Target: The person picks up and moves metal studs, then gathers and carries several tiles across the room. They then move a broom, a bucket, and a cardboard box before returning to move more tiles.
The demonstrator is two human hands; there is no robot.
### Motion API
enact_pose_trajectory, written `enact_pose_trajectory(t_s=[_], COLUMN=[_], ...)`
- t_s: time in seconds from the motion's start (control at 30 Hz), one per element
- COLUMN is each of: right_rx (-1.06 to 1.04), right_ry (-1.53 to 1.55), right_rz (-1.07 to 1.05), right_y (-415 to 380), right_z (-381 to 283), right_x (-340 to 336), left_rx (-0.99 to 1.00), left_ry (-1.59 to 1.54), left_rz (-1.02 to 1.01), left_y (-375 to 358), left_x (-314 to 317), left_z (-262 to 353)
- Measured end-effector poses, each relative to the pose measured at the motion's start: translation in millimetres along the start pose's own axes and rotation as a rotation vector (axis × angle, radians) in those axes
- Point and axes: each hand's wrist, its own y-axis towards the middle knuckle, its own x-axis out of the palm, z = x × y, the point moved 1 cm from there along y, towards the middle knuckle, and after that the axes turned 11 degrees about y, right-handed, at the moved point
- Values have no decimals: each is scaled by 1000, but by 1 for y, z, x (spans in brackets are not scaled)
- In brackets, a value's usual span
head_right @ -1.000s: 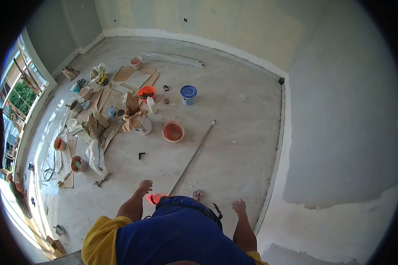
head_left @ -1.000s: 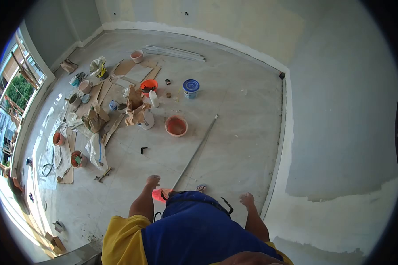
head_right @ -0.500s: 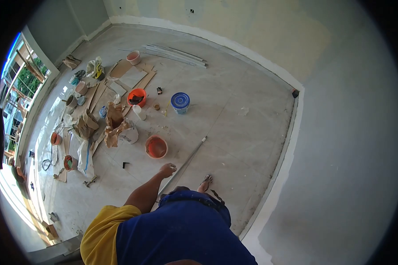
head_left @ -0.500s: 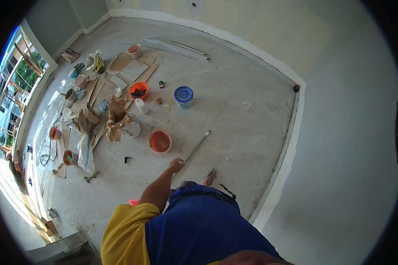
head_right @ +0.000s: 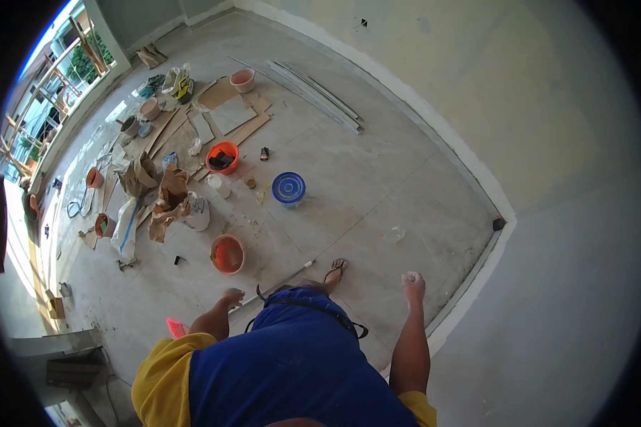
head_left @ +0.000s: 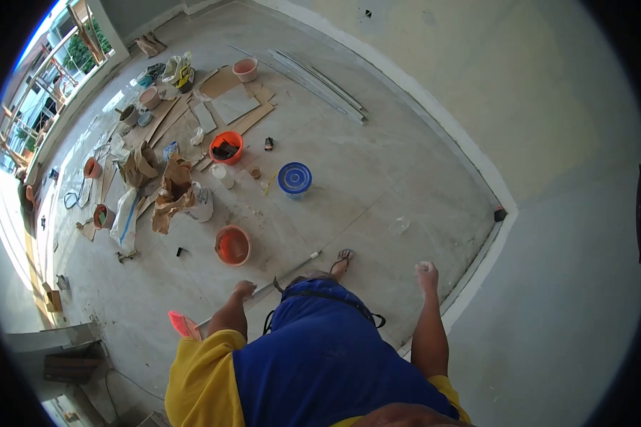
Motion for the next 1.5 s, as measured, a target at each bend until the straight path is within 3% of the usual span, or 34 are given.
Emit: enact_pose_trajectory(t_s=[0.03,0.07,0.1,0.13,0.17,0.2,0.23,0.37,0.5,0.63,0.73,0.77,0.83,0.9,1.0,1.1,1.17,1.23,1.33,1.4,1.47,1.5], right_rx=[22,29,134,244,370,409,666,750,674,388,-23,-151,-36,-98,-257,-375,-449,-498,-236,-113,-25,43], right_ry=[-39,-90,-12,71,125,193,459,-35,-315,-657,-1035,-1137,-710,-389,-294,-181,-233,-364,-419,-503,-602,-684], right_rz=[-95,-219,-252,-281,-235,-201,-227,-361,-567,-812,-996,-1007,-680,-460,-473,-601,-743,-888,-1036,-975,-966,-944], right_y=[13,50,60,69,70,80,94,146,255,417,589,653,743,833,878,894,880,856,827,823,832,837], right_z=[10,7,13,21,14,37,68,64,40,-1,-46,-66,-172,-273,-440,-519,-538,-546,-541,-538,-531,-530], right_x=[2,-1,-5,-8,-14,-24,-37,-53,-49,-38,-8,13,72,145,263,383,451,508,563,583,591,600], left_rx=[226,528,156,-234,-68,-93,-66,74,76,-198,-366,-370,-465,-558,-647,-777,-811,-876,-900,-831,-852,-864], left_ry=[505,610,-75,-802,-635,-669,-582,-591,-645,-801,-756,-774,-944,-1099,-1417,-1553,-1597,-1674,-1691,-1602,-1579,-1499], left_rz=[-43,106,-86,-3,126,133,236,410,586,425,234,179,242,335,480,451,431,267,234,518,519,673], left_y=[7,84,72,40,59,64,93,135,189,225,227,231,221,224,239,263,280,285,301,338,327,355], left_x=[-13,-13,-62,-130,-163,-203,-226,-356,-417,-415,-403,-398,-400,-411,-410,-412,-426,-460,-532,-554,-635,-635], left_z=[23,37,81,138,160,190,207,280,307,311,306,302,307,304,307,308,302,295,254,204,159,126])
